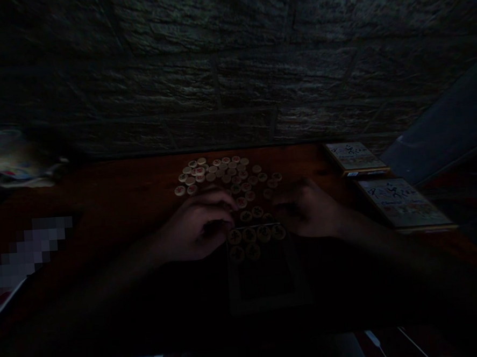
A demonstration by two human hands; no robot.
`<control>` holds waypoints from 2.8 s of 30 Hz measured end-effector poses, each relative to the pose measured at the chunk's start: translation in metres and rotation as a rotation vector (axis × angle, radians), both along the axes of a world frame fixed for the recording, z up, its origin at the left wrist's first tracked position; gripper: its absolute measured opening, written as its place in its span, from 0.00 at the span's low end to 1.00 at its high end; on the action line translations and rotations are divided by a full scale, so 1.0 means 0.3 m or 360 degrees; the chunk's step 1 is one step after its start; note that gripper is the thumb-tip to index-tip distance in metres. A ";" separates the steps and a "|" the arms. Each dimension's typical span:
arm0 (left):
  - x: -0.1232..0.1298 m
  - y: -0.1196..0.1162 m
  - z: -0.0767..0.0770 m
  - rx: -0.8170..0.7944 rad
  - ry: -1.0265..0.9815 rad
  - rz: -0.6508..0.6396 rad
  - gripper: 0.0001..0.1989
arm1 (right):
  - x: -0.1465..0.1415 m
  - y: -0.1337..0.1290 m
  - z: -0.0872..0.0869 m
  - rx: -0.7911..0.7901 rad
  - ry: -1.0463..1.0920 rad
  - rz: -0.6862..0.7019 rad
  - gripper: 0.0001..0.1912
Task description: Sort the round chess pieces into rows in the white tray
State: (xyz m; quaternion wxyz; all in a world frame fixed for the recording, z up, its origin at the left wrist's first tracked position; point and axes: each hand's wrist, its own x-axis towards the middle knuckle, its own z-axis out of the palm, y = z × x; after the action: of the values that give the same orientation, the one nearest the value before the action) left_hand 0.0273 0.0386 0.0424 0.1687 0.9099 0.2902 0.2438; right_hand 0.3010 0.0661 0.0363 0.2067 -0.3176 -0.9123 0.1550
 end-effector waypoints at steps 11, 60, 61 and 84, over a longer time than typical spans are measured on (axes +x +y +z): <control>0.000 -0.005 0.003 -0.0039 0.0014 -0.0038 0.09 | -0.011 -0.019 0.005 -0.0065 0.0053 0.0160 0.10; -0.013 0.040 -0.038 0.0137 -0.0091 0.0246 0.08 | 0.014 0.050 -0.043 -0.0290 0.0479 -0.0137 0.15; -0.012 0.040 -0.037 0.0149 -0.0081 0.0231 0.08 | 0.015 0.050 -0.043 -0.0268 0.0483 -0.0130 0.16; 0.002 0.011 -0.029 -0.0052 -0.0069 -0.0058 0.09 | -0.018 -0.008 -0.031 -0.0343 0.0639 0.0068 0.17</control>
State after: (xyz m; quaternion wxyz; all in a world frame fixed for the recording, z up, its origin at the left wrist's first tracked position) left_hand 0.0281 0.0419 0.0337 0.1942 0.9067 0.2738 0.2555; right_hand 0.2956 0.0636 0.0271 0.3456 -0.2813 -0.8375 0.3161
